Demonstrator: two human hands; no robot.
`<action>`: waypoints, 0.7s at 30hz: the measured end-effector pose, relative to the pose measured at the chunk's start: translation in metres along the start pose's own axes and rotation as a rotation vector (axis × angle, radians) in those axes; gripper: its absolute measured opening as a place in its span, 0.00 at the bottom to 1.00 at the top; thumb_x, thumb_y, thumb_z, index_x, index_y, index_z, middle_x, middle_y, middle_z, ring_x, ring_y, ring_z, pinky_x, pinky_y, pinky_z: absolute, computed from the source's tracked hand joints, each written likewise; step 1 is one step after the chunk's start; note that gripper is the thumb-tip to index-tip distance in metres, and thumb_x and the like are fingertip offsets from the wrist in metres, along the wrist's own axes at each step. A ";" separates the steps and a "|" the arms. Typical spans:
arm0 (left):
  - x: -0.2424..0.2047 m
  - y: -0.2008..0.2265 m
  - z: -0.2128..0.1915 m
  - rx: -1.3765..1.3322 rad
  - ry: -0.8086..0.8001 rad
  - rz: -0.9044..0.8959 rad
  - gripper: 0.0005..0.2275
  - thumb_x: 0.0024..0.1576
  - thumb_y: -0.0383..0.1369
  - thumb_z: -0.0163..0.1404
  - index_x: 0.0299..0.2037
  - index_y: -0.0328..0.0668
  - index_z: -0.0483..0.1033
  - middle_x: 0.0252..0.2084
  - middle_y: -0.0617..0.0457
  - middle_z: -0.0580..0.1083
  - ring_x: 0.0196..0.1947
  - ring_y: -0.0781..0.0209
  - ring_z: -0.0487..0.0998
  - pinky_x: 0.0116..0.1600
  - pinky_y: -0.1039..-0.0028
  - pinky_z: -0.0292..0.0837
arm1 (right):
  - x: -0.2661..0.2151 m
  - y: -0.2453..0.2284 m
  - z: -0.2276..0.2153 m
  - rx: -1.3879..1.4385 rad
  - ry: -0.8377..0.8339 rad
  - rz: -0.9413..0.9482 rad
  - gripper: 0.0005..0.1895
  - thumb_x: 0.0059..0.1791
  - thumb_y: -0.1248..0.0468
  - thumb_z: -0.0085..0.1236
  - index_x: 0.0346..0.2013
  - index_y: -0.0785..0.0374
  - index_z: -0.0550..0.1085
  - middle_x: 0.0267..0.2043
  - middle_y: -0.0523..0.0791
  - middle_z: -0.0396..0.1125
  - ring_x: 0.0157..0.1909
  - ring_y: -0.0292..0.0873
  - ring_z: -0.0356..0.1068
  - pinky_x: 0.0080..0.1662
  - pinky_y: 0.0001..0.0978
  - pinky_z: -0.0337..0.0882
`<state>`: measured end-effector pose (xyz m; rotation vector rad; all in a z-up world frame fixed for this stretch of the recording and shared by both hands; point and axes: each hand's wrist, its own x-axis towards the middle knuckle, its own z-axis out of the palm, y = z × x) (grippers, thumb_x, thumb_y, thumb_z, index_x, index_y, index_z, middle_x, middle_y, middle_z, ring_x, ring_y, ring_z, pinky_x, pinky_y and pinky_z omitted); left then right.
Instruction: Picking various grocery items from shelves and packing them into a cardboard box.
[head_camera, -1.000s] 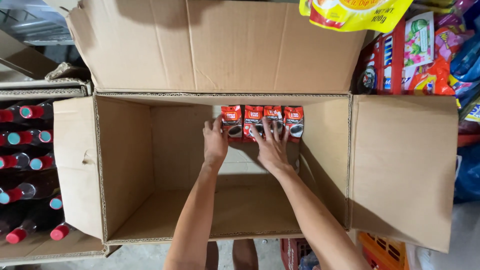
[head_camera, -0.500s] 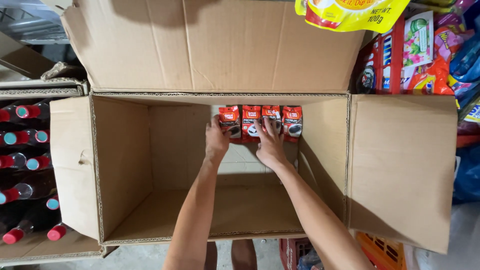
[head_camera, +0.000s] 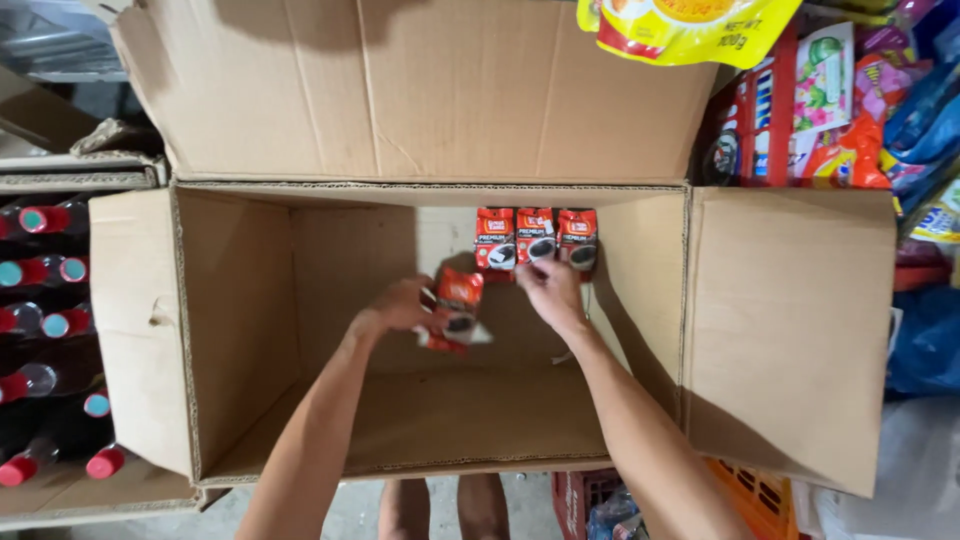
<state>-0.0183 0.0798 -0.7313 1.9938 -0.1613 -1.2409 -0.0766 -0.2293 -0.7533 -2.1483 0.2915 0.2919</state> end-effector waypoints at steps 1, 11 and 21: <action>0.005 0.007 0.009 0.000 -0.002 0.006 0.27 0.41 0.38 0.70 0.50 0.38 0.77 0.44 0.46 0.81 0.38 0.55 0.84 0.41 0.65 0.82 | -0.003 -0.031 -0.015 -0.004 0.005 0.000 0.11 0.55 0.55 0.63 0.43 0.59 0.82 0.34 0.45 0.78 0.32 0.41 0.75 0.34 0.33 0.71; 0.032 0.055 0.081 -0.210 -0.016 -0.036 0.31 0.41 0.41 0.71 0.52 0.35 0.75 0.41 0.44 0.83 0.37 0.59 0.85 0.41 0.71 0.80 | -0.025 -0.034 -0.050 0.006 -0.636 0.501 0.23 0.44 0.46 0.67 0.44 0.59 0.80 0.39 0.49 0.78 0.35 0.41 0.76 0.35 0.35 0.75; 0.083 0.094 0.180 -0.055 -0.046 0.002 0.38 0.51 0.45 0.60 0.67 0.32 0.58 0.54 0.29 0.75 0.56 0.36 0.77 0.58 0.58 0.74 | -0.030 -0.033 -0.063 -0.201 -0.315 0.873 0.19 0.45 0.56 0.64 0.37 0.73 0.79 0.38 0.60 0.77 0.38 0.60 0.80 0.40 0.52 0.79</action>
